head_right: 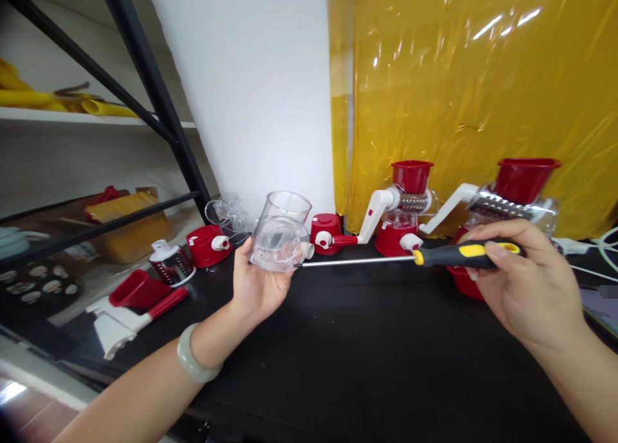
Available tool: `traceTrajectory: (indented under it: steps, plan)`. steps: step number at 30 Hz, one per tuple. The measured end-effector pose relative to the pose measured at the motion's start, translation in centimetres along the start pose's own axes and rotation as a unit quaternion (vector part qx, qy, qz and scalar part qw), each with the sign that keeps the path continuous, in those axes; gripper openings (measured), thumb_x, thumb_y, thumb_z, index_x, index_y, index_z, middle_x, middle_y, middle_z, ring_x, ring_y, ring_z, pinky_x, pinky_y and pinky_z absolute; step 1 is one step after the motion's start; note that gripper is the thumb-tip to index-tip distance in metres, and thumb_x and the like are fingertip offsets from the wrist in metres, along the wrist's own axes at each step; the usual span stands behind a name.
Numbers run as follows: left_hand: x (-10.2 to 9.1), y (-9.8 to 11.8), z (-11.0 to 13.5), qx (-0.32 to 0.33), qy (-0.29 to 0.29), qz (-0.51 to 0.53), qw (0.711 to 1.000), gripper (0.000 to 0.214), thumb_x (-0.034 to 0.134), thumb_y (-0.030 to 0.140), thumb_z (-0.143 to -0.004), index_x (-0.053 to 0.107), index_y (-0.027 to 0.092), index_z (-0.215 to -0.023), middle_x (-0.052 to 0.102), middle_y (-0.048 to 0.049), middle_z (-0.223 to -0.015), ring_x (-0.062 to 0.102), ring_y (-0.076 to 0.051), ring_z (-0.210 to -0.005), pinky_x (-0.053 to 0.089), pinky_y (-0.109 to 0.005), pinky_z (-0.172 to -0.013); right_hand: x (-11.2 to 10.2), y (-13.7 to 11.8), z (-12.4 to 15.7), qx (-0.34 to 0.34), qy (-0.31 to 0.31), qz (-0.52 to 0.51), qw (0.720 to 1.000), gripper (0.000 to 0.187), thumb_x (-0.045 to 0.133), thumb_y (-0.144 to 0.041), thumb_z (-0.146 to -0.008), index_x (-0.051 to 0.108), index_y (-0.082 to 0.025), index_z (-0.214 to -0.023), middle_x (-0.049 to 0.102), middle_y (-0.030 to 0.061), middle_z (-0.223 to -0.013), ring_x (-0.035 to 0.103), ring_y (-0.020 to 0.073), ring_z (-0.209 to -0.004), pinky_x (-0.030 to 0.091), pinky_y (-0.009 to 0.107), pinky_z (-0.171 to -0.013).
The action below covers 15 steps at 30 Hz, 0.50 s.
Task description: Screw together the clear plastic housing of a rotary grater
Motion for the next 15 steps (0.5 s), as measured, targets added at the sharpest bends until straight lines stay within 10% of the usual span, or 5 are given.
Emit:
traceTrajectory:
  steps: [6, 15]
  plan:
    - [-0.82, 0.28, -0.03, 0.144, 0.075, -0.079, 0.984, 0.027, 0.074, 0.035, -0.078, 0.058, 0.020, -0.095, 0.070, -0.0019, -0.094, 0.068, -0.019, -0.095, 0.053, -0.035, -0.090, -0.08, 0.00, 0.39, -0.062, 0.006, 0.014, 0.998, 0.014, 0.067, -0.015, -0.065, 0.070, -0.025, -0.075, 0.065, 0.0011, -0.076, 0.058, 0.0161, -0.064, 0.048, 0.028, -0.053]
    - [-0.88, 0.12, -0.03, 0.143, 0.076, -0.083, 0.983, 0.029, 0.073, 0.037, -0.081, 0.059, 0.019, -0.099, 0.070, -0.0040, -0.102, 0.066, -0.019, -0.101, 0.051, -0.039, -0.095, -0.32, 0.35, -0.02, -0.070, 0.010, 0.016, 0.997, 0.014, 0.066, -0.015, -0.066, 0.069, -0.025, -0.073, 0.064, 0.0003, -0.077, 0.058, 0.0149, -0.063, 0.047, 0.027, -0.051]
Point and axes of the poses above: each hand's wrist, its own z-axis away from the middle knuckle, its own x-axis out of the palm, y = z × x, the point moved 5 cm from there along -z, towards the middle knuckle
